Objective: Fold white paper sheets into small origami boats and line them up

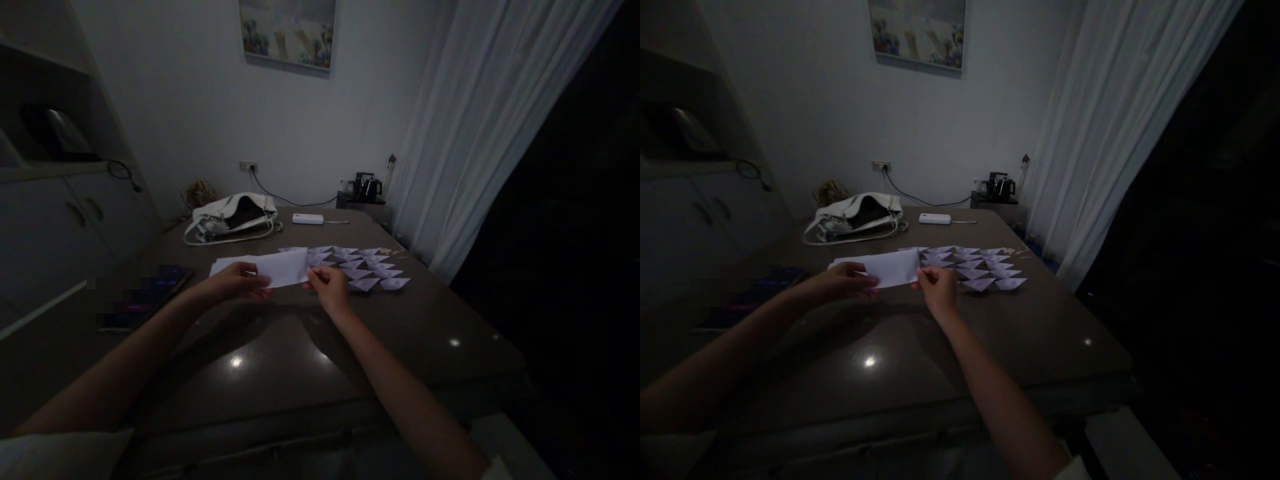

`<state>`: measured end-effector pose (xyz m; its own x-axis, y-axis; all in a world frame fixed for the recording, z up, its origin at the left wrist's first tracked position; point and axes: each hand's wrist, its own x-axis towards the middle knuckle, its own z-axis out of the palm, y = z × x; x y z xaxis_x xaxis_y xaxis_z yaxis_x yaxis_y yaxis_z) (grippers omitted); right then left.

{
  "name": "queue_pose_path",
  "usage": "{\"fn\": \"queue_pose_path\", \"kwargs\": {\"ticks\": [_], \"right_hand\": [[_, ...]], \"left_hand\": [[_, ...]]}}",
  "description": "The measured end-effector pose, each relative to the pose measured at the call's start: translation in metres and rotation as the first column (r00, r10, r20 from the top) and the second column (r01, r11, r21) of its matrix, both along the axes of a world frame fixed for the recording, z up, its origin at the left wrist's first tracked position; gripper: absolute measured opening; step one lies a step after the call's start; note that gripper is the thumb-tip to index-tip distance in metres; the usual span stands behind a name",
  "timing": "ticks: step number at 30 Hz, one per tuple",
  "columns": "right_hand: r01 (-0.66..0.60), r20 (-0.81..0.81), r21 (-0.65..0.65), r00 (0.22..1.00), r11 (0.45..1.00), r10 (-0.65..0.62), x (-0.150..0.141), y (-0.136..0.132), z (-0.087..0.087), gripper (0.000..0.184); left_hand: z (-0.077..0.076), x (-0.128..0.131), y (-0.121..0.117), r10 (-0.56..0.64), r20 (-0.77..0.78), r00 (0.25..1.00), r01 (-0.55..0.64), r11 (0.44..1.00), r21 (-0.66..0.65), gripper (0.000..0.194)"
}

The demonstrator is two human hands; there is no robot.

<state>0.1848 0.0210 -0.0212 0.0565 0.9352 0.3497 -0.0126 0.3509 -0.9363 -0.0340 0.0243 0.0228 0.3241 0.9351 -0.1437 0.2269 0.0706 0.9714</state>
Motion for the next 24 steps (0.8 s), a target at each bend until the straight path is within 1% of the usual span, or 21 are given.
{"fn": "queue_pose_path", "kwargs": {"ticks": [2, 4, 6, 8, 11, 14, 16, 19, 24], "right_hand": [[-0.010, 0.081, 0.040, 0.997, 0.999, 0.007, 0.000, -0.003, 0.001, 0.016], [-0.040, 0.152, 0.065, 0.988, 0.997, 0.030, -0.001, -0.006, 0.002, 0.015], [-0.106, 0.215, 0.071, 0.973, 0.992, 0.089, -0.003, -0.009, 0.003, 0.013], [-0.191, 0.261, 0.058, 0.950, 0.980, 0.170, -0.005, -0.012, 0.003, 0.013], [-0.291, 0.270, 0.023, 0.923, 0.957, 0.274, -0.007, -0.016, 0.004, 0.012], [-0.347, 0.245, -0.015, 0.908, 0.938, 0.340, -0.007, -0.017, 0.004, 0.014], [-0.362, 0.225, -0.040, 0.905, 0.931, 0.361, -0.008, -0.017, 0.004, 0.014], [-0.369, 0.200, -0.077, 0.904, 0.926, 0.377, -0.008, -0.015, 0.003, 0.013], [-0.399, 0.178, -0.148, 0.889, 0.905, 0.421, -0.005, -0.014, 0.002, 0.016]], "left_hand": [[0.000, -0.003, 0.002, 0.005, -0.044, 0.999, -0.004, 1.000, 0.025, 0.035], [0.001, -0.004, 0.004, -0.001, -0.096, 0.995, 0.013, 0.992, 0.126, 0.038], [0.002, -0.003, 0.004, -0.047, -0.170, 0.984, 0.085, 0.971, 0.225, 0.036], [0.002, 0.000, 0.002, -0.100, -0.252, 0.963, 0.167, 0.951, 0.260, 0.034], [0.001, 0.004, -0.001, -0.155, -0.302, 0.941, 0.230, 0.945, 0.232, 0.037], [0.000, 0.006, -0.004, -0.174, -0.240, 0.955, 0.222, 0.957, 0.189, 0.039], [0.000, 0.006, -0.005, -0.155, -0.213, 0.965, 0.194, 0.966, 0.172, 0.039], [0.000, 0.006, -0.005, -0.111, -0.229, 0.967, 0.152, 0.974, 0.169, 0.037], [-0.003, 0.006, -0.006, -0.128, -0.242, 0.962, 0.172, 0.970, 0.174, 0.041]]}}
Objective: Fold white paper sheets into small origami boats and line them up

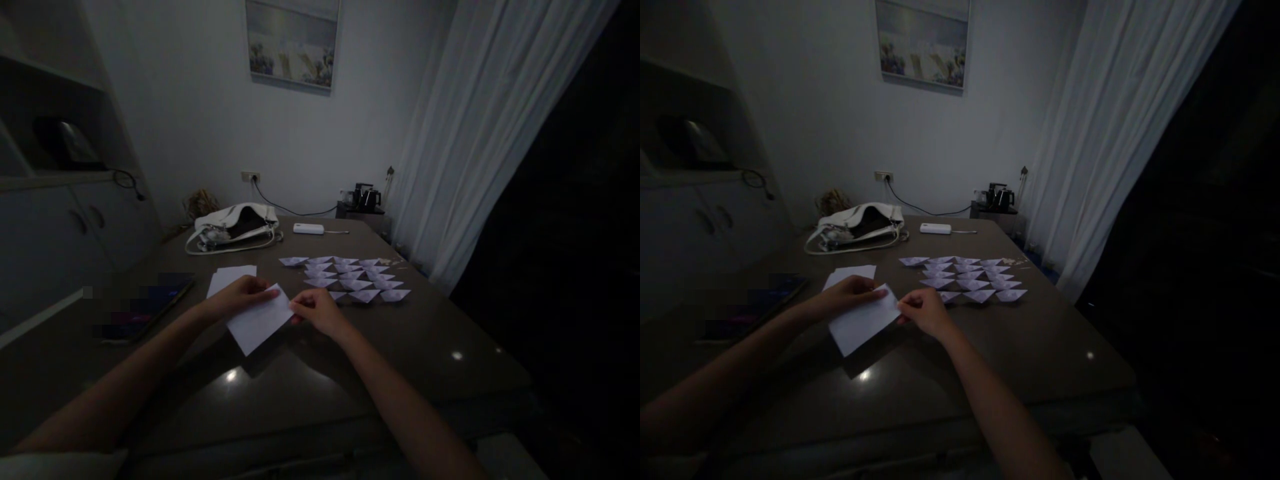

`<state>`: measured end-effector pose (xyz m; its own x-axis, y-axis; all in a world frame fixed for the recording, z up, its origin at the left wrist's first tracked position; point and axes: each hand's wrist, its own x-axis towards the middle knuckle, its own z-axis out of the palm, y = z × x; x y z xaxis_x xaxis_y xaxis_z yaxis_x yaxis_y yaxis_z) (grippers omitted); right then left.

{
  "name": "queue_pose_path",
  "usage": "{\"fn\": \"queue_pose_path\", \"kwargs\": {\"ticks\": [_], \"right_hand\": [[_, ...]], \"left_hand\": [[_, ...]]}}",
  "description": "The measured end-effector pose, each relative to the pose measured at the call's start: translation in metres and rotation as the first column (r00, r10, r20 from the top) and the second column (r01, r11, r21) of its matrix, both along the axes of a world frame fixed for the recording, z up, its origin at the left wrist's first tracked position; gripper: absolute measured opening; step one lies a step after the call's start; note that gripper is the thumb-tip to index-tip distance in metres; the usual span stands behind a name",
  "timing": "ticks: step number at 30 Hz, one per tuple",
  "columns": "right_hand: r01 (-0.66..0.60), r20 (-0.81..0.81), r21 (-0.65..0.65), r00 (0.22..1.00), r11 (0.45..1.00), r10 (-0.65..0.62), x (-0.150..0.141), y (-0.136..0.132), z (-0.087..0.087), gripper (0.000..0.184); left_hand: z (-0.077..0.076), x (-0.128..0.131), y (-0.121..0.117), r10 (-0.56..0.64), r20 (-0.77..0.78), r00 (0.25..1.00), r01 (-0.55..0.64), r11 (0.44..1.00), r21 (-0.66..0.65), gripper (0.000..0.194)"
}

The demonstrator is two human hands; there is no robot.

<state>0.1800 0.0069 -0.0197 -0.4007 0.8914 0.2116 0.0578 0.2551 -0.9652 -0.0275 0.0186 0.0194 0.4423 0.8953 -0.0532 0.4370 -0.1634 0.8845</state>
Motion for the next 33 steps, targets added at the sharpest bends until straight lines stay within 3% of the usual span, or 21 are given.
{"fn": "queue_pose_path", "kwargs": {"ticks": [12, 15, 24, 29, 33], "right_hand": [[0.001, -0.035, -0.084, 0.999, 0.996, -0.004, 0.001, 0.000, 0.003, 0.020], [-0.001, -0.008, -0.064, 1.000, 0.998, 0.001, 0.002, -0.001, 0.003, 0.017], [-0.066, 0.040, -0.058, 0.997, 0.996, 0.069, 0.000, -0.004, 0.001, 0.016], [-0.054, 0.151, 0.090, 0.988, 0.994, 0.040, -0.004, -0.004, -0.004, 0.016], [0.016, 0.169, 0.167, 0.985, 0.986, -0.044, -0.004, -0.001, -0.005, 0.016]], "left_hand": [[-0.002, 0.002, 0.000, 0.051, -0.007, 0.999, -0.049, 0.989, 0.138, 0.041], [-0.004, 0.003, 0.000, 0.028, 0.012, 1.000, -0.029, 0.995, 0.095, 0.041], [-0.006, 0.006, -0.002, -0.024, -0.050, 0.998, 0.034, 0.978, 0.207, 0.041], [-0.010, 0.014, -0.006, -0.132, -0.140, 0.981, 0.160, 0.964, 0.213, 0.042], [-0.013, 0.017, -0.005, -0.140, -0.153, 0.978, 0.170, 0.965, 0.198, 0.045]]}}
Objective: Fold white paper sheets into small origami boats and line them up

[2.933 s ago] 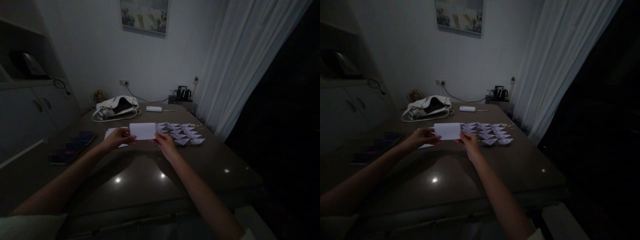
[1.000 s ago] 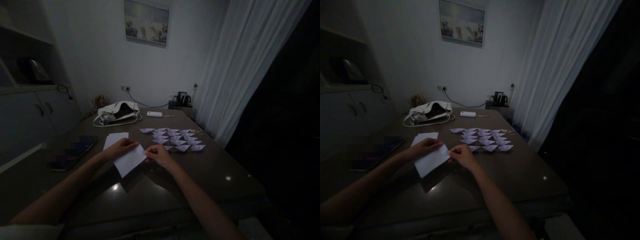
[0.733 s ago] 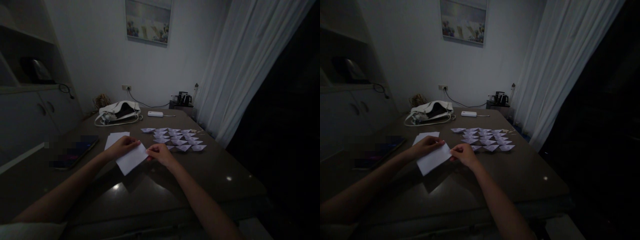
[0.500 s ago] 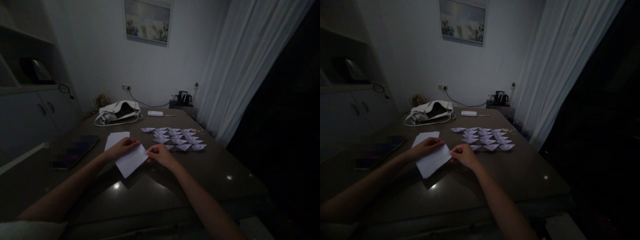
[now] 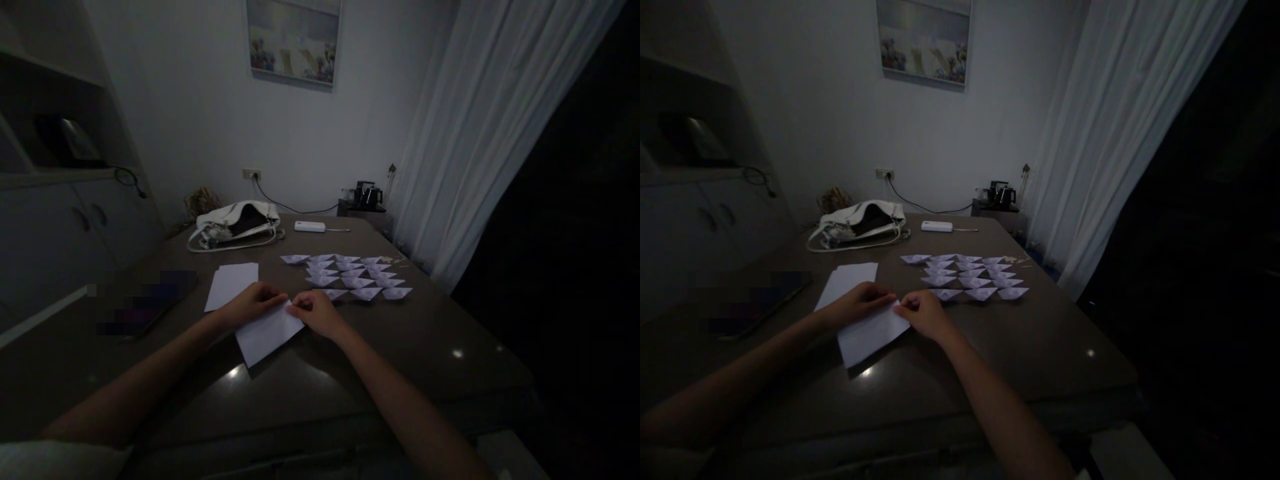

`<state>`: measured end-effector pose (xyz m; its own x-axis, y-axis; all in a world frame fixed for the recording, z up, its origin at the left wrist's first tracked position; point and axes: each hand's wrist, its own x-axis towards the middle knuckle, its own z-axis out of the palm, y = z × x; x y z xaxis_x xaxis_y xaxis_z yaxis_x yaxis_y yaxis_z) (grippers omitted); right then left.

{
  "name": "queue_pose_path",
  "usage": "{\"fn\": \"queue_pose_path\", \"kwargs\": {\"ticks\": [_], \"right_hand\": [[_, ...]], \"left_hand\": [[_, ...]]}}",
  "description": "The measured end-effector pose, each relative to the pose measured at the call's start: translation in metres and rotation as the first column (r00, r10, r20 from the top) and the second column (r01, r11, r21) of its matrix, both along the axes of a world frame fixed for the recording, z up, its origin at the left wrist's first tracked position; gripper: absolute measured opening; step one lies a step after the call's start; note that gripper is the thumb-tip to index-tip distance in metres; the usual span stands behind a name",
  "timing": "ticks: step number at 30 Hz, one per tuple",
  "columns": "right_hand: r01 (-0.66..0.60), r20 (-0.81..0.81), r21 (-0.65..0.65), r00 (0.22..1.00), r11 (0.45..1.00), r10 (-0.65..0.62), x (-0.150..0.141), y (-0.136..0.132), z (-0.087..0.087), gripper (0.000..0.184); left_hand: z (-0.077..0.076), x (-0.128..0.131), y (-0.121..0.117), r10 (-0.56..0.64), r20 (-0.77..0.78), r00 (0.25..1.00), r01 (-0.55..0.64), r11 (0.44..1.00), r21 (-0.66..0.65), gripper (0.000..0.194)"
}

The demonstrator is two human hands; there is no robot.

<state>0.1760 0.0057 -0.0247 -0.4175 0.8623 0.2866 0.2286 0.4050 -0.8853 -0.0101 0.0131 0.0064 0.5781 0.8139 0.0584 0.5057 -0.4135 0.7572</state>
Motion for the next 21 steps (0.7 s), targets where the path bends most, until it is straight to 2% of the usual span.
{"fn": "queue_pose_path", "kwargs": {"ticks": [6, 14, 21], "right_hand": [[0.064, -0.086, -0.005, 0.994, 0.998, -0.064, 0.005, 0.006, 0.003, 0.016], [0.165, -0.137, 0.029, 0.978, 0.986, -0.160, 0.013, 0.013, 0.008, 0.016], [0.256, -0.201, 0.040, 0.949, 0.966, -0.243, 0.020, 0.019, 0.009, 0.020]], "left_hand": [[0.005, -0.007, 0.003, 0.055, -0.047, 0.997, -0.055, 0.998, -0.004, 0.048], [0.010, -0.022, 0.011, 0.001, -0.073, 0.997, 0.007, 0.994, 0.106, 0.043], [0.018, -0.035, 0.014, -0.015, -0.062, 0.998, 0.018, 0.998, 0.055, 0.037]]}}
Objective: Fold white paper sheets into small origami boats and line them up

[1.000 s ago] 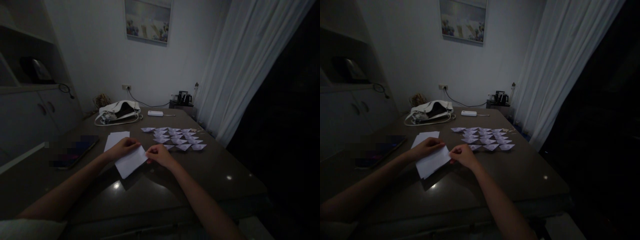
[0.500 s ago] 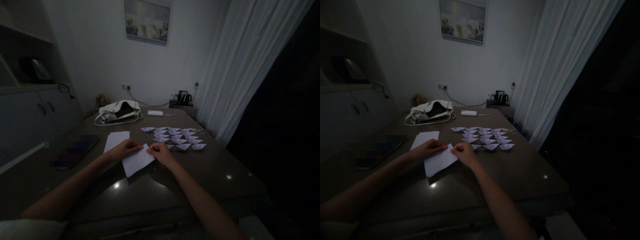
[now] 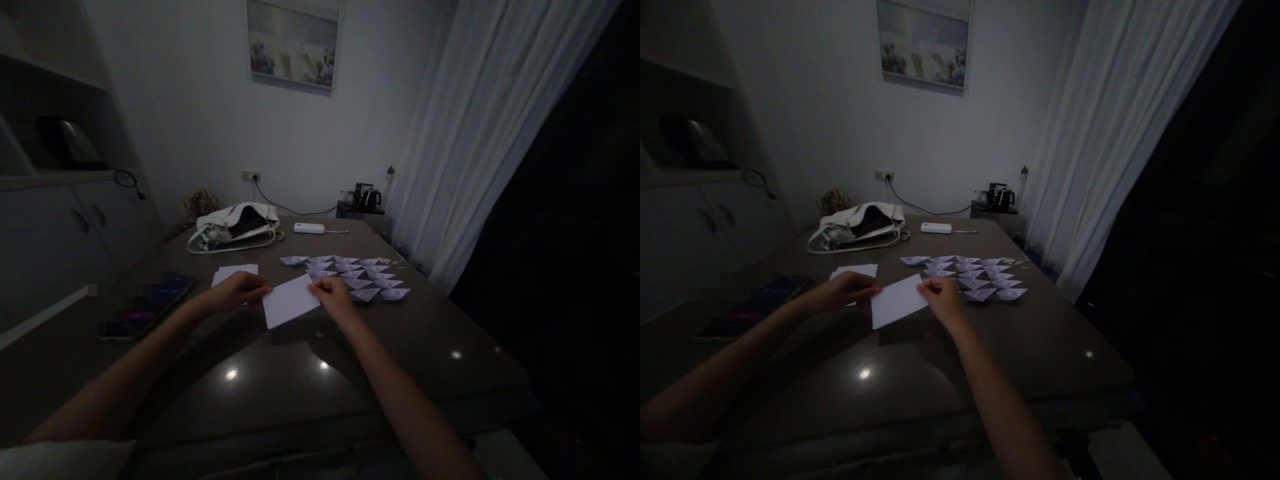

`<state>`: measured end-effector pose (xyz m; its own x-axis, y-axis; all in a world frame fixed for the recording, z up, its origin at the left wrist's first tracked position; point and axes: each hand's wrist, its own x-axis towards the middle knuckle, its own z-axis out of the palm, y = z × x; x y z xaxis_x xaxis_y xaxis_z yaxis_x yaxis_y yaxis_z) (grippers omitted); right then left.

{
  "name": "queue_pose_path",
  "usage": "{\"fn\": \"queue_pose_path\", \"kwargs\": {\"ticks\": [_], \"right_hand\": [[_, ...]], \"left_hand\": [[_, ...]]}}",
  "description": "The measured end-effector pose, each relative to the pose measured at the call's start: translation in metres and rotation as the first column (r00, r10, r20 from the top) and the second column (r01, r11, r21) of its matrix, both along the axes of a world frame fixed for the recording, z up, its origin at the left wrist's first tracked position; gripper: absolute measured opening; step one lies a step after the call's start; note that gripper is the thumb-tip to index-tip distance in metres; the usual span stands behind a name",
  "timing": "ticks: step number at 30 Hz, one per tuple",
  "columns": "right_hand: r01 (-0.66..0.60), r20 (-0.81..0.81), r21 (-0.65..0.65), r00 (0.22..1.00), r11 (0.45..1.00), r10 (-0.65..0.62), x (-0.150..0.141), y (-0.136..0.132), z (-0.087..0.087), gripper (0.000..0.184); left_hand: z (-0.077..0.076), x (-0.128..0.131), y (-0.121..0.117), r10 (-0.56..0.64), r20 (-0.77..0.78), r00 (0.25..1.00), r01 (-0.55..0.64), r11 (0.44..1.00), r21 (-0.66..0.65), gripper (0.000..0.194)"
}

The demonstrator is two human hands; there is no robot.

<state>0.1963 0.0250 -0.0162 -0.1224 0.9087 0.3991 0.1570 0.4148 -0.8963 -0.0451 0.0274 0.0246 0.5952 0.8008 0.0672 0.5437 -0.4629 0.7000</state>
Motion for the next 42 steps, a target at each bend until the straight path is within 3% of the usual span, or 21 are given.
{"fn": "queue_pose_path", "kwargs": {"ticks": [8, 15, 19, 22, 25, 27, 30, 33, 38, 42], "right_hand": [[0.032, -0.014, 0.049, 0.999, 0.998, -0.031, 0.002, 0.001, 0.001, 0.023], [0.010, -0.044, 0.072, 0.999, 0.997, -0.007, -0.004, -0.007, 0.005, 0.024], [-0.152, -0.158, -0.030, 0.977, 0.988, 0.145, -0.009, -0.016, 0.009, 0.030], [-0.315, -0.242, -0.095, 0.928, 0.945, 0.285, -0.010, -0.023, 0.013, 0.026], [-0.470, -0.184, -0.099, 0.875, 0.877, 0.449, -0.011, -0.027, 0.014, 0.030], [-0.511, -0.124, -0.108, 0.858, 0.853, 0.498, -0.012, -0.027, 0.013, 0.027], [-0.475, -0.013, -0.133, 0.878, 0.870, 0.478, -0.013, -0.024, 0.010, 0.029], [-0.417, 0.078, -0.077, 0.903, 0.906, 0.422, -0.012, -0.020, 0.007, 0.028], [-0.209, 0.145, 0.057, 0.969, 0.976, 0.199, -0.008, -0.015, 0.002, 0.023], [-0.171, 0.166, 0.042, 0.973, 0.984, 0.162, -0.010, -0.013, -0.001, 0.019]], "left_hand": [[0.001, -0.005, 0.003, 0.018, 0.089, 0.996, -0.026, 0.996, 0.090, 0.036], [-0.014, 0.010, 0.004, 0.101, 0.228, 0.968, -0.118, 0.991, 0.063, 0.036], [-0.017, 0.013, 0.003, 0.075, 0.253, 0.964, -0.084, 0.996, 0.024, 0.037], [-0.016, 0.015, -0.001, 0.040, 0.269, 0.962, -0.027, 0.998, -0.052, 0.036], [-0.015, 0.017, -0.005, 0.037, 0.267, 0.963, -0.017, 0.997, -0.077, 0.036], [-0.015, 0.019, -0.005, 0.050, 0.257, 0.965, -0.035, 0.998, -0.060, 0.036], [-0.016, 0.020, -0.003, 0.116, 0.279, 0.953, -0.111, 0.993, -0.035, 0.034], [-0.017, 0.019, 0.000, 0.191, 0.337, 0.922, -0.163, 0.981, -0.109, 0.034], [-0.018, 0.024, -0.004, 0.245, 0.377, 0.893, -0.134, 0.945, -0.298, 0.033], [-0.017, 0.034, -0.012, 0.265, 0.374, 0.889, -0.138, 0.932, -0.334, 0.036]]}}
